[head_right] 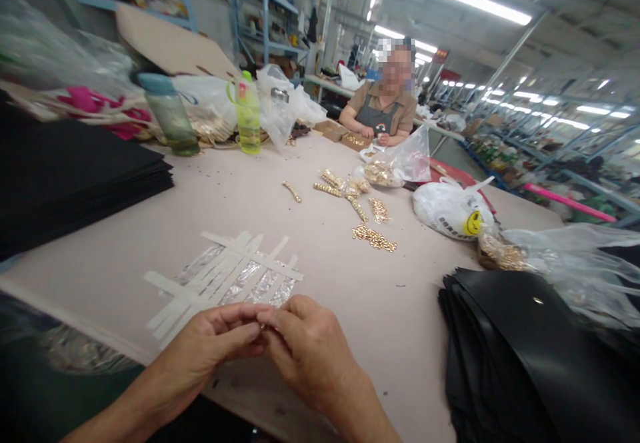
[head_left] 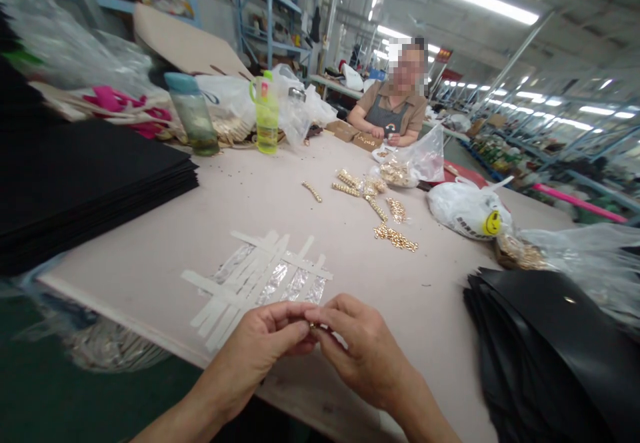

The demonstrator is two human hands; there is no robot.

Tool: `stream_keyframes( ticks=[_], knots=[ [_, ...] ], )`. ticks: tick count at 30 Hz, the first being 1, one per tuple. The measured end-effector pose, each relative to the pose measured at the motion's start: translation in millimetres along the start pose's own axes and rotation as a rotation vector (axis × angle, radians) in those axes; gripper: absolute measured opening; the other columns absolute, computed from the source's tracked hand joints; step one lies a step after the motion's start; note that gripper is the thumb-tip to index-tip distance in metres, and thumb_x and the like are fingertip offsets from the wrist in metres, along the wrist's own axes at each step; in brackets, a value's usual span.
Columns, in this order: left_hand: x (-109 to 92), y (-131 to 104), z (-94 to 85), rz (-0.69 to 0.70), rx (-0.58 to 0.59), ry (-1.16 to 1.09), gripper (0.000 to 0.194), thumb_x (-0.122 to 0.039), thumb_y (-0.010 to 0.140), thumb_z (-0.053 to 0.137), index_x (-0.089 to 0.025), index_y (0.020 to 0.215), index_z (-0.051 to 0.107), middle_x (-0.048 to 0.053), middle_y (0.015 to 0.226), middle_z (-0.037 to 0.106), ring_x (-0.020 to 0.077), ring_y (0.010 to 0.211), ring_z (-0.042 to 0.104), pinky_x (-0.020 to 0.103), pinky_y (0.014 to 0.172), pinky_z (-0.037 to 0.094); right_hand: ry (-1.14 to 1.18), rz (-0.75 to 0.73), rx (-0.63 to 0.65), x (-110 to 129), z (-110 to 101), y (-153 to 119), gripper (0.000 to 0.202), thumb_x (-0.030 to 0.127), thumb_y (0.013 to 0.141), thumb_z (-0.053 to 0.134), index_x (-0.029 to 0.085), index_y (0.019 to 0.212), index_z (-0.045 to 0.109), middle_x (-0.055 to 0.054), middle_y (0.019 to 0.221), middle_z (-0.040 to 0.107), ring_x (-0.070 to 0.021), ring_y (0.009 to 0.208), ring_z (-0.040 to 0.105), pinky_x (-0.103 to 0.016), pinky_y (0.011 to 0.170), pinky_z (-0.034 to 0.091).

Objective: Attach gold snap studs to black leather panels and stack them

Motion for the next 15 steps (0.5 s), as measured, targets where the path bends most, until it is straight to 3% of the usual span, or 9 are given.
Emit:
stream_keyframes(
  ticks=[8, 15],
  knots=[
    [1.2, 3.4, -1.1, -0.009, -0.045, -0.027, 0.026, -0.029, 0.069, 0.086, -0.017, 0.092, 0.080, 0.009, 0.090, 0.079, 0.0224, 0.082, 0.072, 0.033, 0.080, 0.059, -0.028, 0.039, 0.071, -0.3, 1.0, 3.7, 0.023, 0.019, 0.099, 0.050, 0.018, 0.104, 0.072, -0.007, 0.088, 0.066, -0.0159, 0.080, 0.062, -0.029, 0.073, 0.053],
    [5.2, 7.7, -5.0, 0.018, -0.096, -0.070, 0.028, -0.023, 0.065, 0.087, -0.016, 0.092, 0.079, 0.007, 0.082, 0.078, 0.0213, 0.077, 0.072, 0.032, 0.081, 0.058, -0.122, 0.068, 0.106, 0.4, 10.1, 2.2, 0.029, 0.011, 0.092, 0.050, 0.015, 0.113, 0.069, -0.010, 0.093, 0.067, -0.0194, 0.084, 0.063, -0.033, 0.075, 0.055]
  ],
)
Point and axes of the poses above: each hand's wrist, its own y-axis towards the middle knuckle, its own z-axis out of the palm, x = y × z, the point moved 8 cm from there along y, towards the middle knuckle
